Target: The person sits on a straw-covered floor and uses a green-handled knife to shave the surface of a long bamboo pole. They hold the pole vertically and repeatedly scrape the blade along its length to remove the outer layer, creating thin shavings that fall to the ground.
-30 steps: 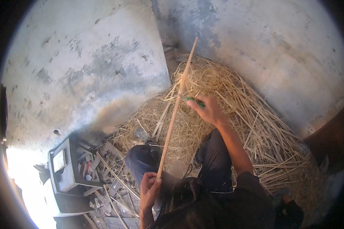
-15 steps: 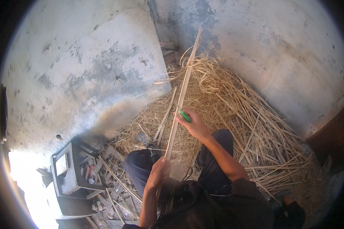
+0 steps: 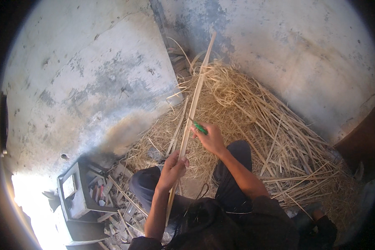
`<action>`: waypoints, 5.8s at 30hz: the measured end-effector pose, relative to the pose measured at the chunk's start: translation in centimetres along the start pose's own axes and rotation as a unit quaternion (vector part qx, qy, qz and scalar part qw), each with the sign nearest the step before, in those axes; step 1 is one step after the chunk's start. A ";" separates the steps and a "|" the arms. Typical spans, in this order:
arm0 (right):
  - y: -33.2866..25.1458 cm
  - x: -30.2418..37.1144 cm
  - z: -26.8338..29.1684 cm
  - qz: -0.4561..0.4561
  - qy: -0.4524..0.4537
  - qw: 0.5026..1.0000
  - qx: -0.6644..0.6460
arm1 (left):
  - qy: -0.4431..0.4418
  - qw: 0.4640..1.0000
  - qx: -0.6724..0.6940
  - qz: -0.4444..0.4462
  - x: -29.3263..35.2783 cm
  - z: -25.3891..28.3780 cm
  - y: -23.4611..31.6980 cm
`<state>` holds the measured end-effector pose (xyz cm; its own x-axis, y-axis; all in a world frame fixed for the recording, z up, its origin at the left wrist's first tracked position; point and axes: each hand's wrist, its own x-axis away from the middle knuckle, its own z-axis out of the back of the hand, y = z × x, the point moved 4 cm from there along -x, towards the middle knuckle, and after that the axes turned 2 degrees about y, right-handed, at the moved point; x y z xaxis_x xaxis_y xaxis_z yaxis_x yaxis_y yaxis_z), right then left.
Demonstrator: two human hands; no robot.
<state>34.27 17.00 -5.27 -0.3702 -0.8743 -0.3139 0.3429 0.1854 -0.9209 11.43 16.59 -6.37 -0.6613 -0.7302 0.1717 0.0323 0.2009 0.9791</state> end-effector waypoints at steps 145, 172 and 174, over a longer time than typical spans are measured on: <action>-0.8 -5.1 4.9 0.042 0.019 0.978 0.205 | 0.181 0.980 -0.082 0.031 12.7 -0.4 -2.5; -6.1 1.5 -2.3 0.317 -0.094 0.930 0.162 | 0.229 0.972 -0.047 -0.025 6.7 0.4 2.1; -5.8 1.4 -2.1 0.315 -0.083 0.932 0.161 | 0.251 0.965 -0.067 -0.024 6.7 0.2 2.0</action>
<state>29.98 15.65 -0.84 0.1222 -0.6992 -0.7044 0.6978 0.5653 -0.4400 6.88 12.20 -3.28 -0.2181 -0.9679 0.1249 0.1295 0.0982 0.9867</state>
